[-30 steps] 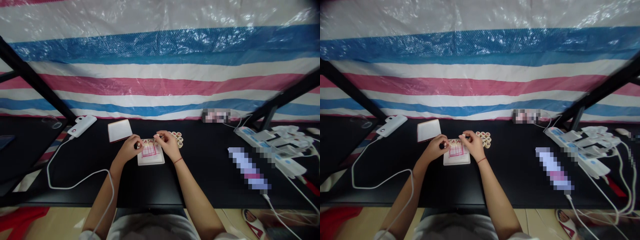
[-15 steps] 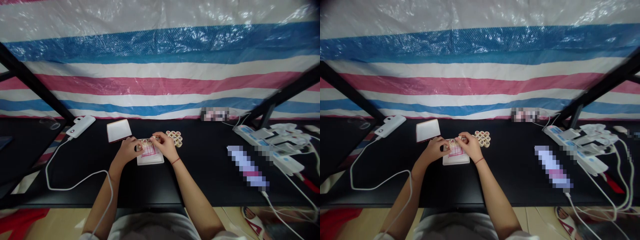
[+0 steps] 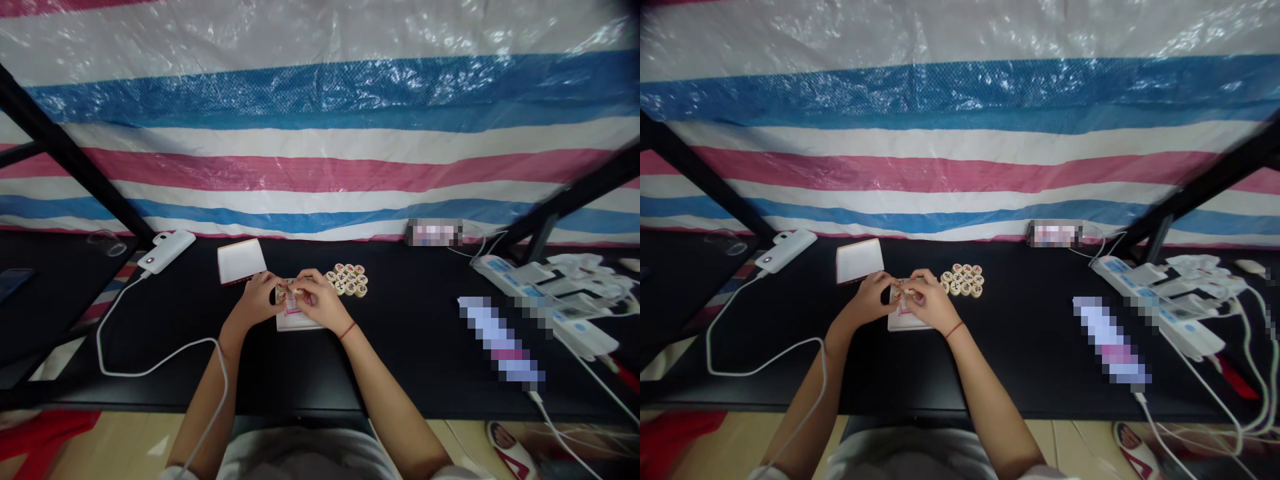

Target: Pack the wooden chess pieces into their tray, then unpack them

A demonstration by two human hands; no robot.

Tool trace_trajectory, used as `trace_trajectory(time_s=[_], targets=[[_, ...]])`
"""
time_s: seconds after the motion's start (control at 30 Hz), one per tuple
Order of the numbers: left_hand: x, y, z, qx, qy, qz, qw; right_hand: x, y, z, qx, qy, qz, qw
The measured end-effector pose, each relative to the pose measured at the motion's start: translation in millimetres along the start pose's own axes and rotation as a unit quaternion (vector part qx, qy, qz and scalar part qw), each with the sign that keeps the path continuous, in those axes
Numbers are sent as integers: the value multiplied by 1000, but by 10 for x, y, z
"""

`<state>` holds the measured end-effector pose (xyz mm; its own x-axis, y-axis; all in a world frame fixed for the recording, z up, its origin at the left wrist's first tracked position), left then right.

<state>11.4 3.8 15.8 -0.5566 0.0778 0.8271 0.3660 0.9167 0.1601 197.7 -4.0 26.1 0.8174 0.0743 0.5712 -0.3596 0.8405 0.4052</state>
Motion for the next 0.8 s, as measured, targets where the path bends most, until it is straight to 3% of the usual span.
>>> trace_trajectory(time_s=[0.27, 0.37, 0.5, 0.8], targets=[[14, 1, 111, -48, -126, 8, 991, -239, 3, -9, 67, -64, 57, 994], [7, 0, 105, -28, -139, 4, 990, -226, -6, -2, 33, -116, 70, 990], [-12, 13, 116, 3, -152, 3, 988, -211, -5, 46, -36, -216, 137, 966], [-66, 60, 172, 9, -161, -14, 987, -313, 69, 108, -53, -283, 173, 942]])
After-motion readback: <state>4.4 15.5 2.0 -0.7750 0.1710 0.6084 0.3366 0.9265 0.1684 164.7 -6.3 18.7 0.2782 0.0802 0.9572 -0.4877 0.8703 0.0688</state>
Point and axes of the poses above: each hand's wrist, its own y-axis towards the middle knuckle, its own x-axis out of the back of the hand, z = x × y, the point moved 2 cm from there along y, towards the middle knuckle, and after that the axes turned 3 degrees about -y, right-handed, at the moved point
